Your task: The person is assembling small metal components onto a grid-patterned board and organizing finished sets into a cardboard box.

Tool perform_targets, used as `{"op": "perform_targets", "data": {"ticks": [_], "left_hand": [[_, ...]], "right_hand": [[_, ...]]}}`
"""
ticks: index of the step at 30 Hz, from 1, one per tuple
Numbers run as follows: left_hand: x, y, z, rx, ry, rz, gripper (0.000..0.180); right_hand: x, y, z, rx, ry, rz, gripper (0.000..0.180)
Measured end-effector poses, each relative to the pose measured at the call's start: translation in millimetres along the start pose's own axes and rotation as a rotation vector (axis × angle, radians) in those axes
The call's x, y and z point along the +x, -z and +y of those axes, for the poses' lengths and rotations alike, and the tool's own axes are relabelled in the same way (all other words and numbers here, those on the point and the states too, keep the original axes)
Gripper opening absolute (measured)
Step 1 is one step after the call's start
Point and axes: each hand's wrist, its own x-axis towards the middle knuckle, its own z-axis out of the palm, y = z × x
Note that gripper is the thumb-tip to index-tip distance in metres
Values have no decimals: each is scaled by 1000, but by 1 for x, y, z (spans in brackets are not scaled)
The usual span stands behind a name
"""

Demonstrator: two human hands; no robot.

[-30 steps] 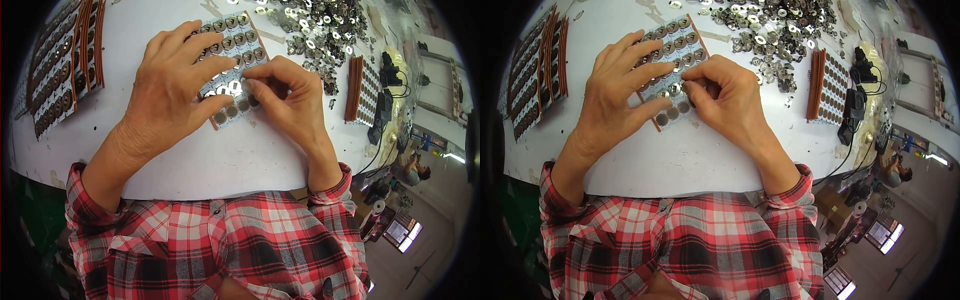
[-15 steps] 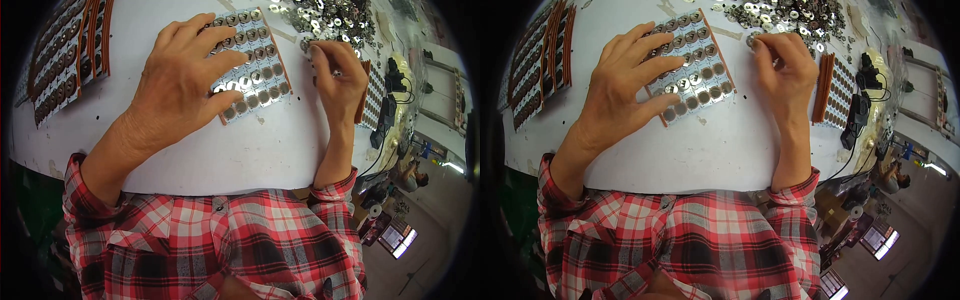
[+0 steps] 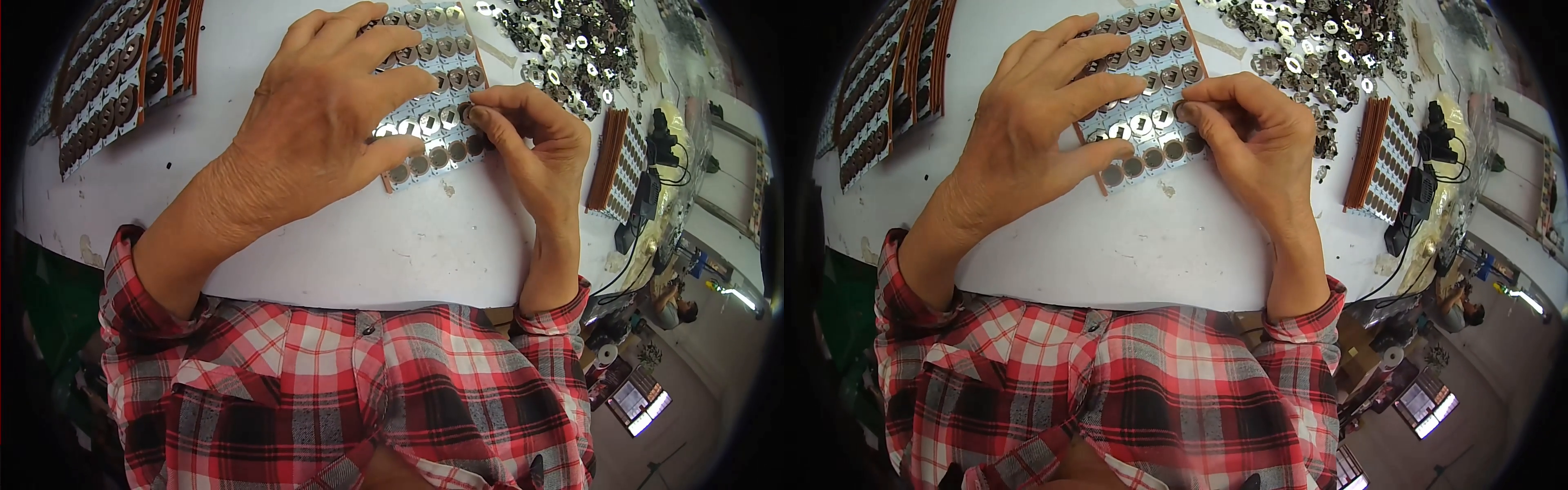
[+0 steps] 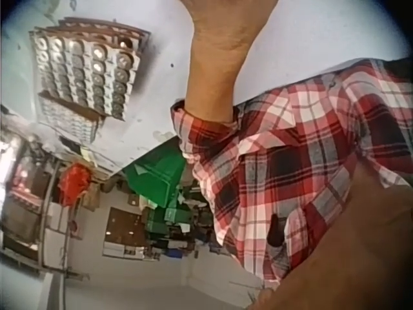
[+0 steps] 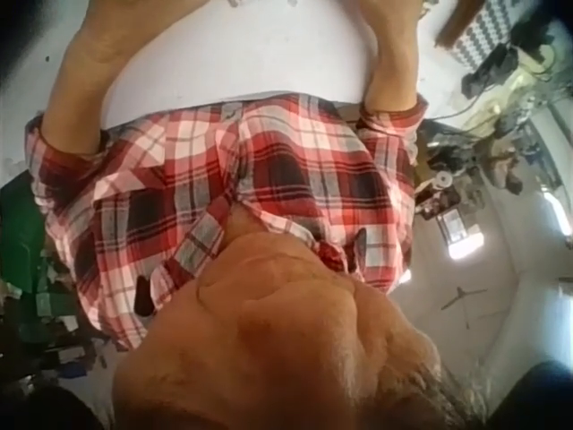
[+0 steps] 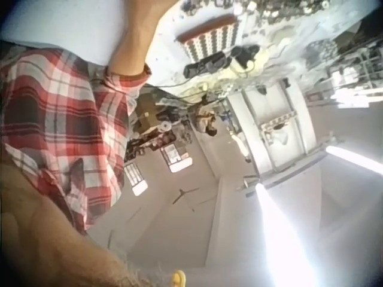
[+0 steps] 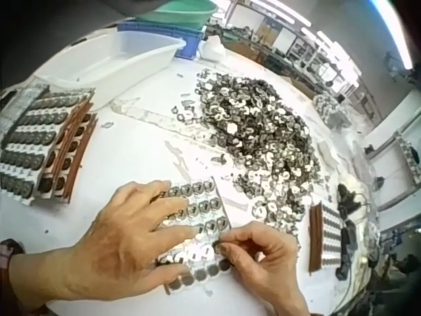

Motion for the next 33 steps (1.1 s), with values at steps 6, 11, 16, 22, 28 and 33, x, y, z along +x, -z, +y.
{"op": "perform_targets", "data": {"ticks": [6,11,16,22,28,33], "left_hand": [[-12,-23,-16,86,-365,410,47],[23,48,43,-108,363,-422,48],[26,52,43,-87,344,-435,48],[20,51,42,-114,360,-446,48],[23,54,45,-135,368,-455,48],[19,54,45,-117,376,-440,47]], "right_hand": [[2,4,7,-115,125,-45,14],[-2,2,5,-143,8,3,12],[2,10,9,-100,39,-70,10],[2,10,6,-40,-45,-102,8],[1,9,4,-29,-63,-90,9],[0,2,4,-137,20,-42,8]]}}
